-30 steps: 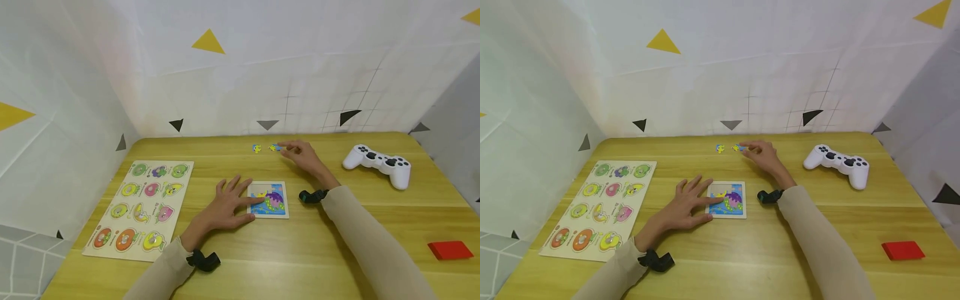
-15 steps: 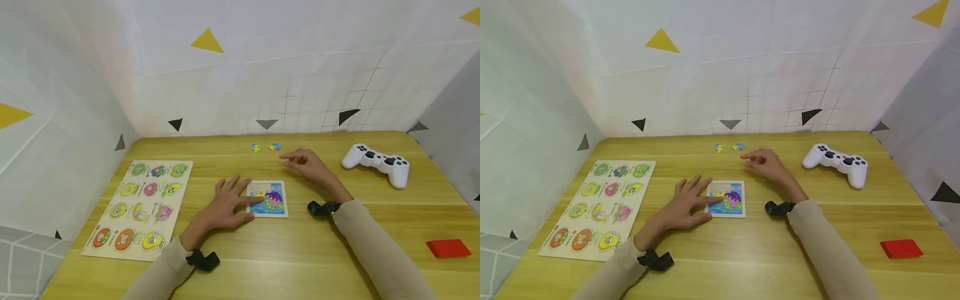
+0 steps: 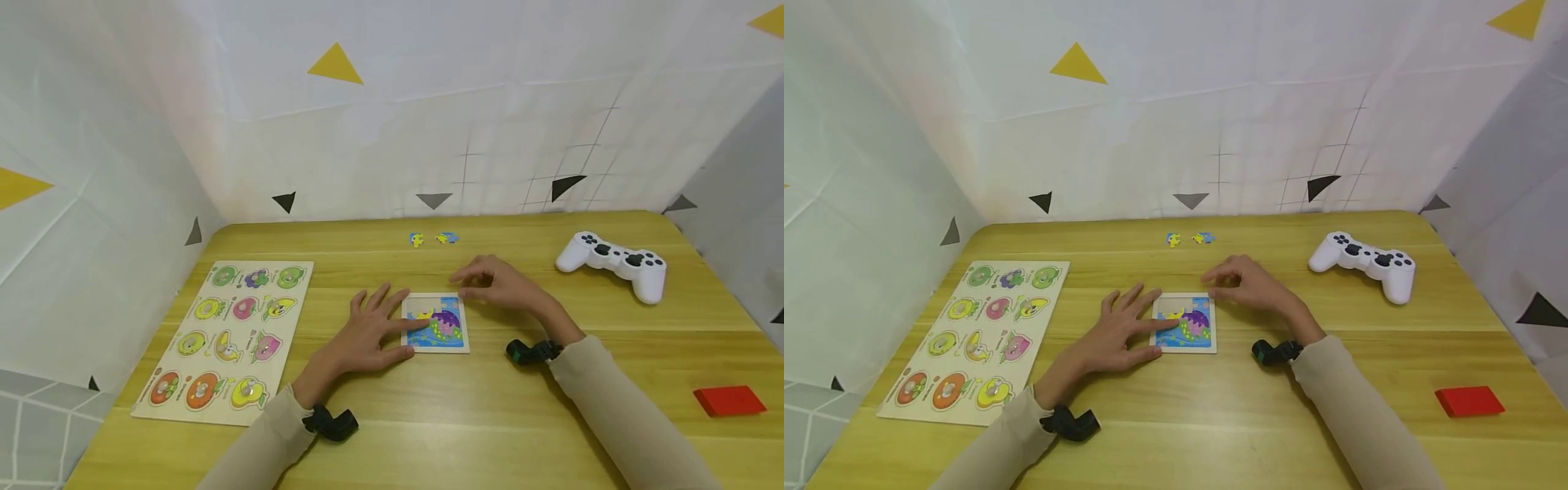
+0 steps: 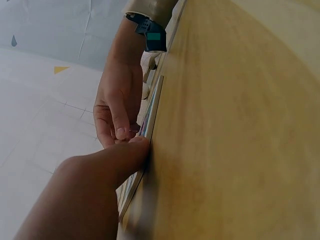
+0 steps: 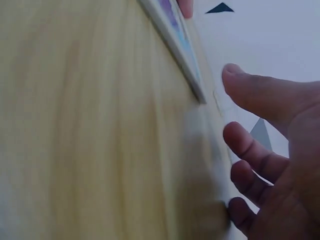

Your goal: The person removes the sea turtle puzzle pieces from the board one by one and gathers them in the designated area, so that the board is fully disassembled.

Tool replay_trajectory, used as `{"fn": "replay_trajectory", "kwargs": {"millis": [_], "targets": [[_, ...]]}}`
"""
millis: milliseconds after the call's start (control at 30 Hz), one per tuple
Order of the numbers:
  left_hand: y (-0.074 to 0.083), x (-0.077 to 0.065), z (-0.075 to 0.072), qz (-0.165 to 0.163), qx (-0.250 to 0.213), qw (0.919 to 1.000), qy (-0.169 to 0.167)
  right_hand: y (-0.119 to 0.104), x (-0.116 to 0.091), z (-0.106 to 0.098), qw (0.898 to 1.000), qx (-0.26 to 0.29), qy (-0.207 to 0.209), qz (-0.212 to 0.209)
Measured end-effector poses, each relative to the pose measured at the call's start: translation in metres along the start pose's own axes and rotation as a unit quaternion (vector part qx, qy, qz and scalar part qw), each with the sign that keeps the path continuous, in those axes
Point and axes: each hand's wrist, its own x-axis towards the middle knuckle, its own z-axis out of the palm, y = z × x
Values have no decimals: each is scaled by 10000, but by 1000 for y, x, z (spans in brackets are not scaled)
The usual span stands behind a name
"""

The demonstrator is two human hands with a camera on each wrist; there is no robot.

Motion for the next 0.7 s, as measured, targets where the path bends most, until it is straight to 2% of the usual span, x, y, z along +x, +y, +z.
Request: {"fn": "replay_trajectory", "kwargs": {"millis": [433,700], "targets": [[0,0,-1,-68,11,10000,-32,-23,-4,6,9979,-269,-592,36],[-1,1,0,-46,-94,9999,-40,-29,-8,9,9958,-570,-712,-106]]}}
